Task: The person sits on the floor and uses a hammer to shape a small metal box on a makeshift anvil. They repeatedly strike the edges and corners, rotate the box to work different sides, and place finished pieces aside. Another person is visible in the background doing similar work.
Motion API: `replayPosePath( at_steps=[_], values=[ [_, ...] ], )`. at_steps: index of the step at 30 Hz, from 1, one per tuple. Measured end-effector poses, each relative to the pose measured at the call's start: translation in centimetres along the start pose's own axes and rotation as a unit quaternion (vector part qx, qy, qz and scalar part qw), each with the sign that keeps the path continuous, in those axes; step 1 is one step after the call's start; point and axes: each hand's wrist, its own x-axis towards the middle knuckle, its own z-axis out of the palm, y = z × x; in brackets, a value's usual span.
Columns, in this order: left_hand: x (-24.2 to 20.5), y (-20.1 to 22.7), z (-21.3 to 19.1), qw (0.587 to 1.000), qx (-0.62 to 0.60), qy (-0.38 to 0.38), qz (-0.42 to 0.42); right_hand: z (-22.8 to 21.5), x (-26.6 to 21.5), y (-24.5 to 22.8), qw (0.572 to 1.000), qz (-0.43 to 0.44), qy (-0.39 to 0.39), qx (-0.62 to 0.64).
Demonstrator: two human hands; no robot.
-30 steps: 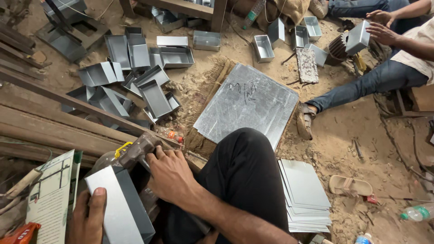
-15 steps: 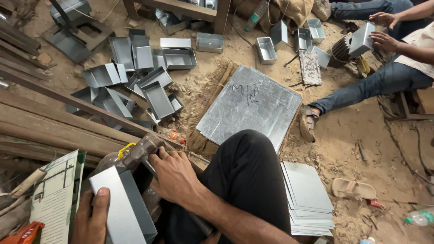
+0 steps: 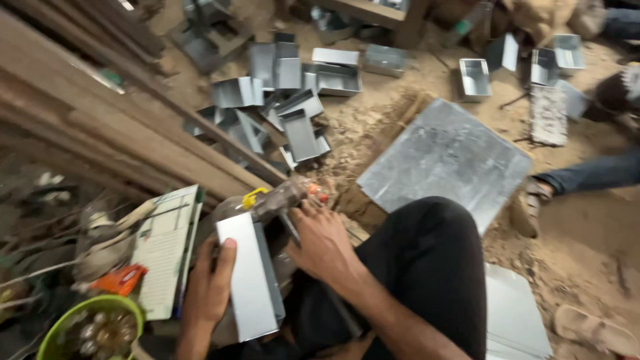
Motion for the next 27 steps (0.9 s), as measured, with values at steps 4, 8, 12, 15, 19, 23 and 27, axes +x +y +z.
replayPosePath(
  at_steps=[4, 8, 12, 15, 19, 23, 27],
  values=[
    [-0.5, 2.3, 0.0, 0.998, 0.038, 0.014, -0.045, -0.5, 0.1, -0.4, 1.000, -0.013, 0.017, -0.005],
    [-0.9, 3.3, -0.3, 0.998, 0.041, 0.013, -0.047, -1.3, 0.3, -0.8, 1.000, 0.011, -0.021, 0.014],
    [-1.0, 3.7, -0.5, 0.999, 0.029, 0.009, -0.019, -1.6, 0.5, -1.1, 0.999, 0.016, -0.027, 0.021],
    [-1.0, 3.6, -0.5, 0.999, 0.038, 0.008, -0.002, -1.7, 0.6, -1.4, 0.999, 0.023, -0.023, 0.019],
    [-1.2, 3.5, -0.7, 0.998, 0.060, 0.015, 0.019, -1.8, 0.7, -1.7, 0.997, 0.056, -0.051, 0.016],
    [-1.0, 3.2, -0.8, 0.999, 0.035, -0.005, 0.004, -1.5, 0.7, -1.3, 1.000, 0.012, -0.013, -0.002],
    [-0.8, 2.5, -0.9, 0.998, 0.053, 0.014, 0.037, -1.3, 0.8, -1.3, 0.999, 0.015, -0.030, 0.010]
  ],
)
